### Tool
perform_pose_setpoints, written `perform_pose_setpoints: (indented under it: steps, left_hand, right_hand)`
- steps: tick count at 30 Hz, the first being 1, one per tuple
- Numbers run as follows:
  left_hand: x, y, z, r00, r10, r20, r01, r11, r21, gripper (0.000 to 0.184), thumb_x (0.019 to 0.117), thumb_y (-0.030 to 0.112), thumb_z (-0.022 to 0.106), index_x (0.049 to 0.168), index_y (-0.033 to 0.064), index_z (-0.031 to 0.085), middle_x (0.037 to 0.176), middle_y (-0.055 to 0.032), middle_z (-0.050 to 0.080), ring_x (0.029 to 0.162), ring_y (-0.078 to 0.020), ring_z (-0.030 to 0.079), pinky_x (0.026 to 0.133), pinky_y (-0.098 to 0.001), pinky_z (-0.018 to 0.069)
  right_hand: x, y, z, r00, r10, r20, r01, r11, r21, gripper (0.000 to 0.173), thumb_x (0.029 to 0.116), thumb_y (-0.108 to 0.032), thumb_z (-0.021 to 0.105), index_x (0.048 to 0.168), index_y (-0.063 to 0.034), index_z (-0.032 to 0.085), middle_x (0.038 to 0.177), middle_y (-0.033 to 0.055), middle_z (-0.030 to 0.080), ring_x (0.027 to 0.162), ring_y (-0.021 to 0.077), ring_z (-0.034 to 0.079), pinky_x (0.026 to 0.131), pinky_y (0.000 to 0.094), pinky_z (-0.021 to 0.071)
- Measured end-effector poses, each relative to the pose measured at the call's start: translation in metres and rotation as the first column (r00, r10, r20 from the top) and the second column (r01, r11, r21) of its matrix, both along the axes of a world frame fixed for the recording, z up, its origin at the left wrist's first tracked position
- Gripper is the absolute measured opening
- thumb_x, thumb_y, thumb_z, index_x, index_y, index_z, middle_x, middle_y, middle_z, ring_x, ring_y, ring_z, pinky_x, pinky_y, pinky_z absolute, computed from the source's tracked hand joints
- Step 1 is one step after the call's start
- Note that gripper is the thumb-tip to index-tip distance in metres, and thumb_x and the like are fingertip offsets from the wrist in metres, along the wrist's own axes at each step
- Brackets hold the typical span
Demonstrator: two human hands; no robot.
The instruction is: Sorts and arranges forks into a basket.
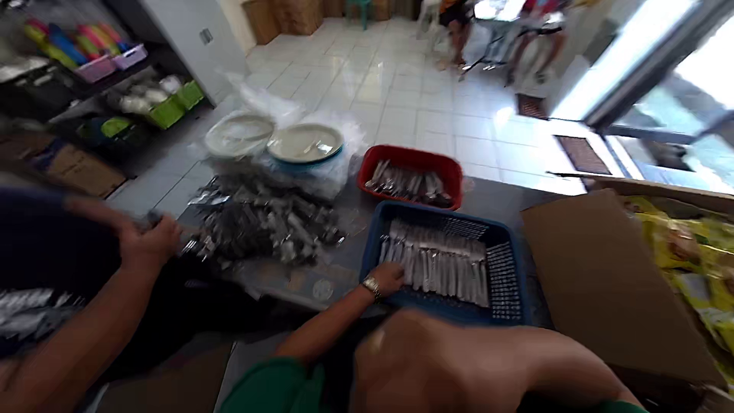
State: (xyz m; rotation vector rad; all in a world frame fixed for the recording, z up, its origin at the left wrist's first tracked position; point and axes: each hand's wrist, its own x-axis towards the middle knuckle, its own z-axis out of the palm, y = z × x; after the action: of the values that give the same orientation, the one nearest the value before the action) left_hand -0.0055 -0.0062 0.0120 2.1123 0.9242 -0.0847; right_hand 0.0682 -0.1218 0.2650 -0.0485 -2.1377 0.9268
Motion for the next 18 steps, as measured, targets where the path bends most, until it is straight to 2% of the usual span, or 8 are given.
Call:
perform_pose_setpoints:
  steps: [2,4,6,8,10,13,15,18]
  left_hand:
    - [-0.016,-0.013,0.001,0.959,0.046,0.28,-0.1,0.978,0.182,0.027,0.1035,0.012,0.057,0.116,-0.0087,0.069,0.118,-0.0267,0.069,0.117,-0.0392,0.065,0.105,-0.0507,0.0498]
    - [-0.041,-0.021,0.006,0.819,0.073,0.569,-0.301,0.899,0.318,0.026,0.0943,0.012,0.067,0.11,-0.0088,0.071,0.11,-0.0253,0.071,0.109,-0.0365,0.068,0.099,-0.0473,0.0531]
    - [-0.068,-0.017,0.014,0.679,0.14,0.721,-0.476,0.831,0.287,0.024,0.0899,0.006,0.068,0.105,-0.0109,0.073,0.106,-0.0272,0.072,0.106,-0.0378,0.07,0.097,-0.0473,0.0539]
    - [-0.102,-0.01,0.013,0.626,0.334,0.705,-0.632,0.747,0.207,0.021,0.0967,0.005,0.061,0.106,-0.0086,0.074,0.105,-0.023,0.073,0.103,-0.0311,0.071,0.096,-0.0421,0.056]
    - [-0.144,-0.007,0.007,0.539,0.513,0.668,-0.768,0.625,0.141,0.023,0.0994,0.006,0.058,0.108,-0.0079,0.074,0.104,-0.0218,0.074,0.099,-0.0284,0.072,0.093,-0.0408,0.0574]
    - [-0.2,-0.017,-0.001,0.375,0.755,0.538,-0.878,0.475,-0.054,0.024,0.1015,0.008,0.058,0.114,-0.0082,0.071,0.11,-0.0232,0.071,0.1,-0.0286,0.07,0.094,-0.0415,0.0564]
    - [-0.226,-0.027,-0.008,0.285,0.852,0.439,-0.91,0.385,-0.156,0.025,0.1025,0.009,0.058,0.116,-0.0084,0.069,0.114,-0.0238,0.069,0.103,-0.0286,0.069,0.096,-0.0417,0.0549]
    - [-0.25,-0.038,-0.021,0.256,0.93,0.265,-0.893,0.332,-0.303,0.028,0.1041,0.01,0.055,0.122,-0.009,0.066,0.118,-0.0236,0.069,0.107,-0.0257,0.068,0.099,-0.038,0.052]
  right_hand:
    - [0.001,0.022,-0.021,0.976,-0.164,0.143,0.159,0.986,0.046,0.017,0.1015,-0.016,0.063,0.101,-0.0042,0.075,0.092,0.0044,0.077,0.088,0.0086,0.072,0.083,0.0249,0.0581]
    - [0.007,0.044,-0.054,0.914,-0.273,0.299,0.29,0.957,-0.013,0.027,0.103,-0.023,0.062,0.119,-0.0039,0.072,0.101,0.003,0.077,0.093,0.006,0.073,0.088,0.0252,0.0593]
    - [0.016,0.062,-0.092,0.863,-0.296,0.411,0.391,0.905,-0.17,0.034,0.1024,-0.026,0.062,0.124,-0.0017,0.07,0.104,0.004,0.077,0.092,0.0053,0.073,0.086,0.0242,0.0604]
    - [0.016,0.077,-0.129,0.806,-0.305,0.508,0.505,0.802,-0.32,0.032,0.1004,-0.023,0.062,0.122,-0.0004,0.069,0.1,0.0044,0.077,0.086,0.0073,0.073,0.081,0.0267,0.0619]
    - [0.0,0.094,-0.158,0.728,-0.318,0.608,0.6,0.724,-0.34,0.029,0.0996,-0.02,0.062,0.12,-0.0009,0.07,0.097,0.0062,0.076,0.082,0.01,0.073,0.078,0.0297,0.0611]
    - [-0.043,0.12,-0.181,0.654,-0.231,0.72,0.624,0.702,-0.342,0.029,0.1017,-0.018,0.063,0.122,0.0016,0.069,0.102,0.014,0.075,0.088,0.0193,0.072,0.085,0.0404,0.0591]
    - [-0.075,0.142,-0.192,0.626,-0.161,0.763,0.615,0.703,-0.356,0.029,0.1027,-0.018,0.062,0.122,0.0023,0.069,0.107,0.0164,0.074,0.094,0.0225,0.072,0.091,0.0431,0.0575]
    - [-0.118,0.174,-0.21,0.582,-0.135,0.802,0.647,0.674,-0.356,0.028,0.1034,-0.018,0.062,0.121,0.0019,0.07,0.111,0.0168,0.073,0.098,0.0231,0.071,0.093,0.043,0.0555]
